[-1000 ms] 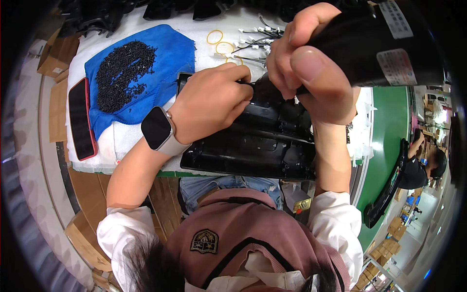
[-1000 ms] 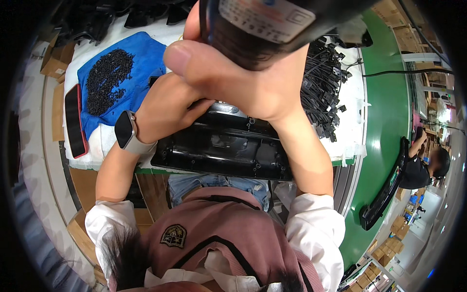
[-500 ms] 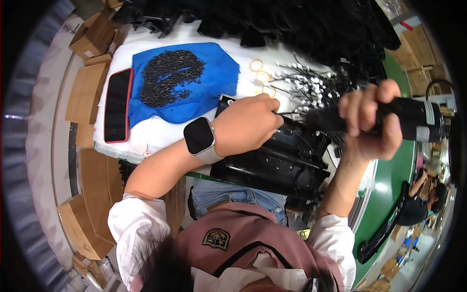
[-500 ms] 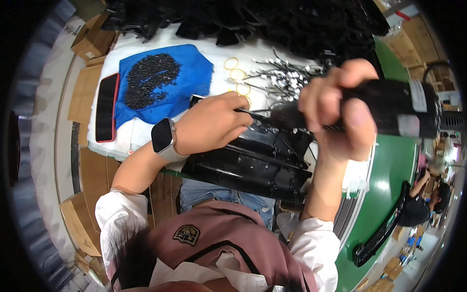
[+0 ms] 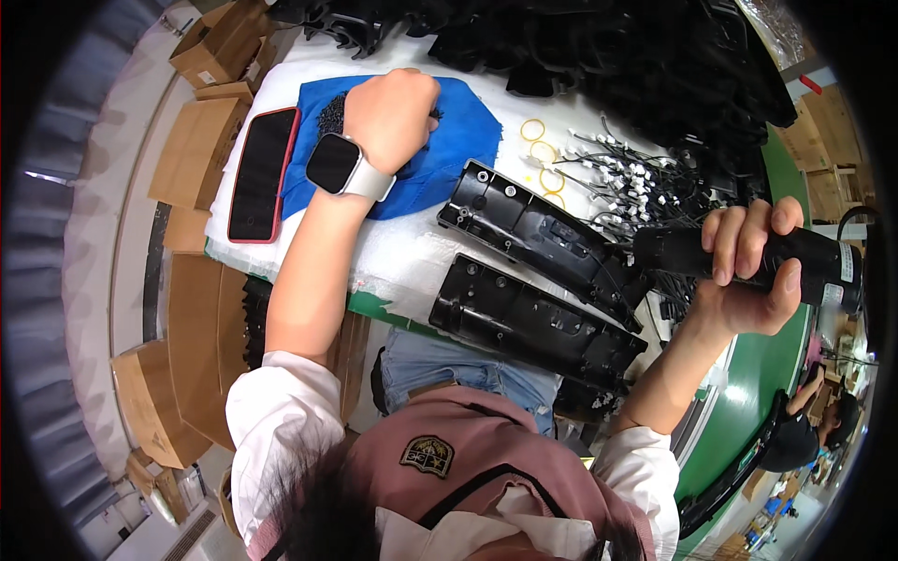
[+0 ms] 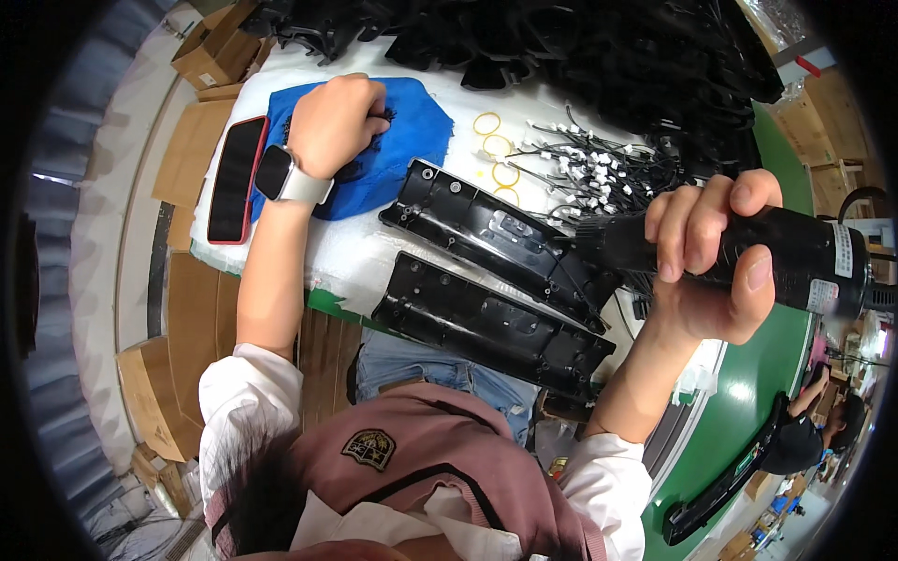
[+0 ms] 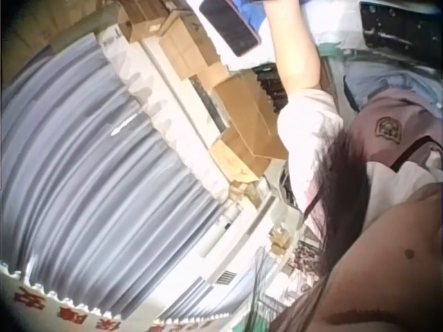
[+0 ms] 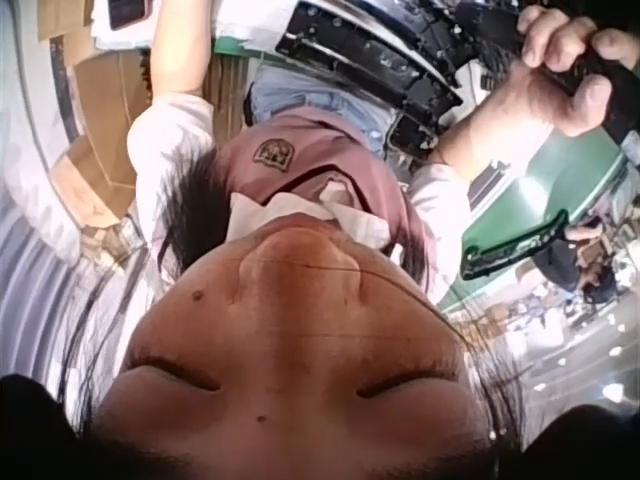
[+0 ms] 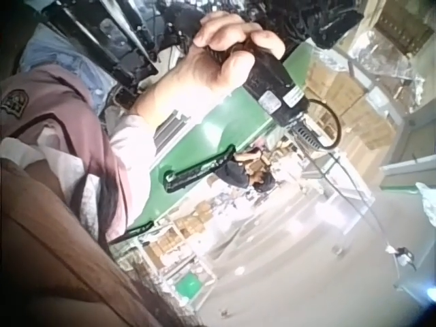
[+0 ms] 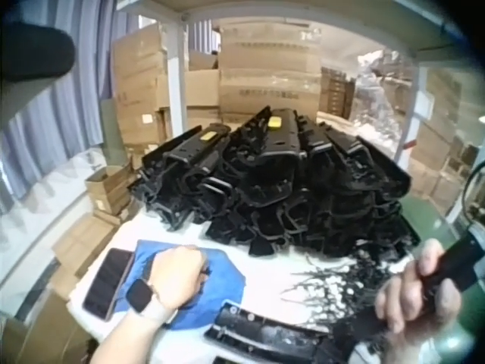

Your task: Assembling plastic electronic housings using an electric screwdriver and wiring components.

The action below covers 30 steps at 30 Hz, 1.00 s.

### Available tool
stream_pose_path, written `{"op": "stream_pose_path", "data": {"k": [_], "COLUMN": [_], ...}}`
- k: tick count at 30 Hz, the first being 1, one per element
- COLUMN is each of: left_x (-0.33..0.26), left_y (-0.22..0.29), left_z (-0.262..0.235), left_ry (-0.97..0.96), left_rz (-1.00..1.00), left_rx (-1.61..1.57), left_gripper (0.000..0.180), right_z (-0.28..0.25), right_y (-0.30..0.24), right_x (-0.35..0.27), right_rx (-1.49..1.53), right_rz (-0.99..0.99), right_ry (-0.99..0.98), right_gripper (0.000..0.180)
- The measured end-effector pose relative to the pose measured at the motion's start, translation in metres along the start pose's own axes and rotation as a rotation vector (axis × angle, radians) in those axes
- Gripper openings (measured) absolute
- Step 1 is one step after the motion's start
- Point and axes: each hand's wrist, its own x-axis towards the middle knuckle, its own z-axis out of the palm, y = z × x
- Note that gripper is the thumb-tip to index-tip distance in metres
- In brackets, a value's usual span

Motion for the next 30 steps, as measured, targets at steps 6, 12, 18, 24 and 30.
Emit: {"op": "stream_pose_path", "data": {"k": [6, 12, 18, 24, 30], "left_x": [0.003, 0.004, -0.016, -0.025, -0.027], "left_y": [0.003, 0.015, 0.082, 0.100, 0.103], "left_z": [0.003, -0.002, -0.011, -0.009, -0.004], "left_ry": [0.156, 0.228, -0.212, -0.511, -0.500], "left_rz": [-0.007, 0.124, 0.068, 0.058, 0.038], "left_rx": [-0.036, -0.428, -1.242, -1.568, -1.578], "left_gripper": [0.010, 0.013, 0.012, 0.013, 0.012], "right_z": [0.001, 0.007, 0.016, 0.009, 0.014], "right_y": [-0.001, 0.000, -0.008, -0.010, -0.004], "right_x": [-0.002, -0.001, -0.002, -0.005, -0.005], "right_rx": [-0.006, -0.007, 0.131, 0.230, 0.260], "right_rz": [-0.022, -0.062, -0.168, -0.224, -0.214], "right_ry": [0.018, 0.038, 0.099, 0.093, 0.109], "right_gripper": [0.038, 0.038, 0.037, 0.042, 0.039]}}
